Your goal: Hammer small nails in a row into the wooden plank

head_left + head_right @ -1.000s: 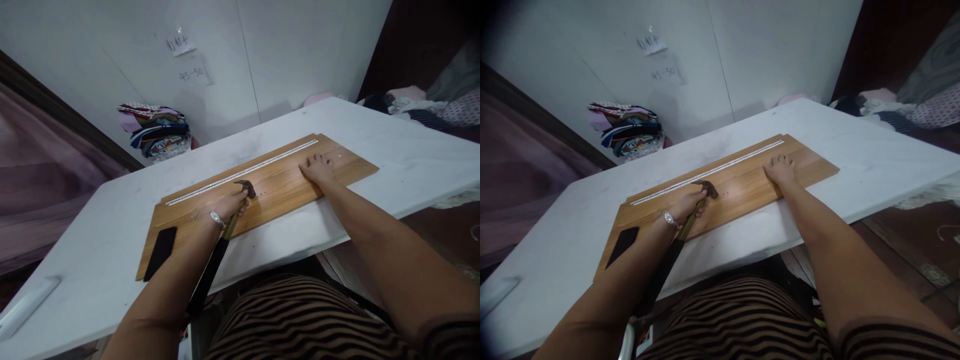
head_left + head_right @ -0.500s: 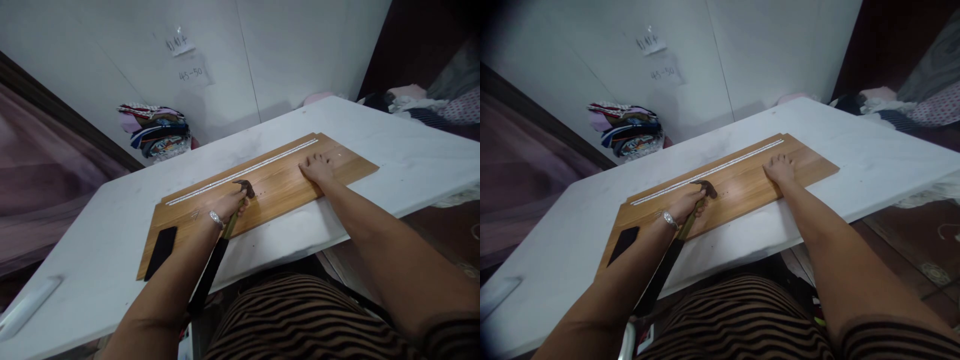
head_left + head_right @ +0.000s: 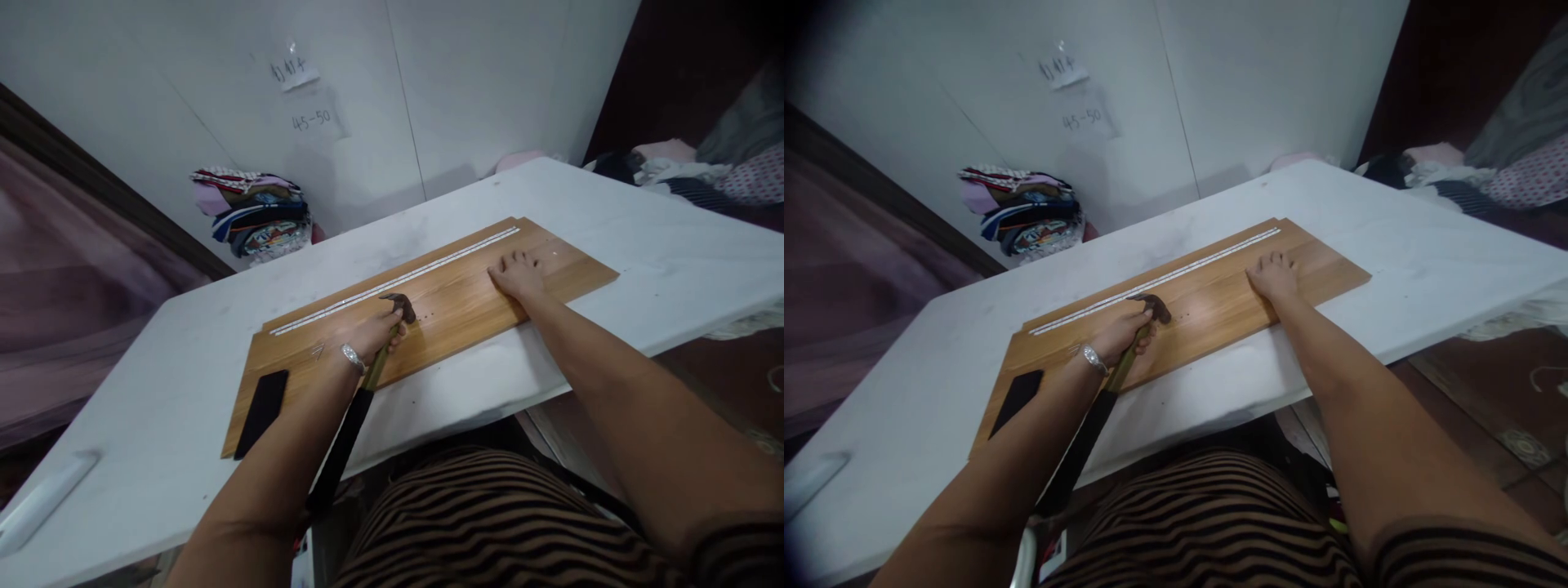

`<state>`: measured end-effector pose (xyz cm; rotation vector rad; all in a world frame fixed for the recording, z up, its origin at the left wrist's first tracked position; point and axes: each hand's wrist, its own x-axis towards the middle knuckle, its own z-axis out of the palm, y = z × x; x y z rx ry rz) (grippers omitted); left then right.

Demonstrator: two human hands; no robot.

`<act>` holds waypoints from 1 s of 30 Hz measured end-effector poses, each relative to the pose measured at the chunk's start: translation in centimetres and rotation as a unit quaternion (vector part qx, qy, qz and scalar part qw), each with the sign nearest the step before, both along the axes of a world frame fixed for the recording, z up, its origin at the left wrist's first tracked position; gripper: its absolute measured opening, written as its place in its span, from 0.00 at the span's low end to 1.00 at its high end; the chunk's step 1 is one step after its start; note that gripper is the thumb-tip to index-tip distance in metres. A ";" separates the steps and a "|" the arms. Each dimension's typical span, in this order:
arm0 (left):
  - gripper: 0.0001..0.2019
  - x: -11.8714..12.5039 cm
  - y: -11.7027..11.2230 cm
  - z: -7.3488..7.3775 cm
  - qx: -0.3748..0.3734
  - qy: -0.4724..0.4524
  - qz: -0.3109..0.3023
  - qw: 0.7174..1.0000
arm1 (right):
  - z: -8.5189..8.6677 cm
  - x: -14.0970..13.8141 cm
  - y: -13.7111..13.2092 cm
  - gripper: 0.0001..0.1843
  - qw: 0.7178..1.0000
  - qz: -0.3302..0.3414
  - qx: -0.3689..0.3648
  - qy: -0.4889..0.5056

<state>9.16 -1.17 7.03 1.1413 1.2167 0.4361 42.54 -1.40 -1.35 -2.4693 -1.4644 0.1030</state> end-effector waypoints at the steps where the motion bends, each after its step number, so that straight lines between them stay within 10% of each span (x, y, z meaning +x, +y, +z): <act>1: 0.13 0.0 0.0 0.0 0.000 -0.001 0.000 1.000 | 0.0 0.0 0.0 0.34 1.000 0.001 0.000 0.000; 30: 0.12 0.0 0.1 0.2 -0.002 -0.008 0.000 1.000 | -0.2 0.1 0.1 0.34 1.000 -0.003 0.000 -0.001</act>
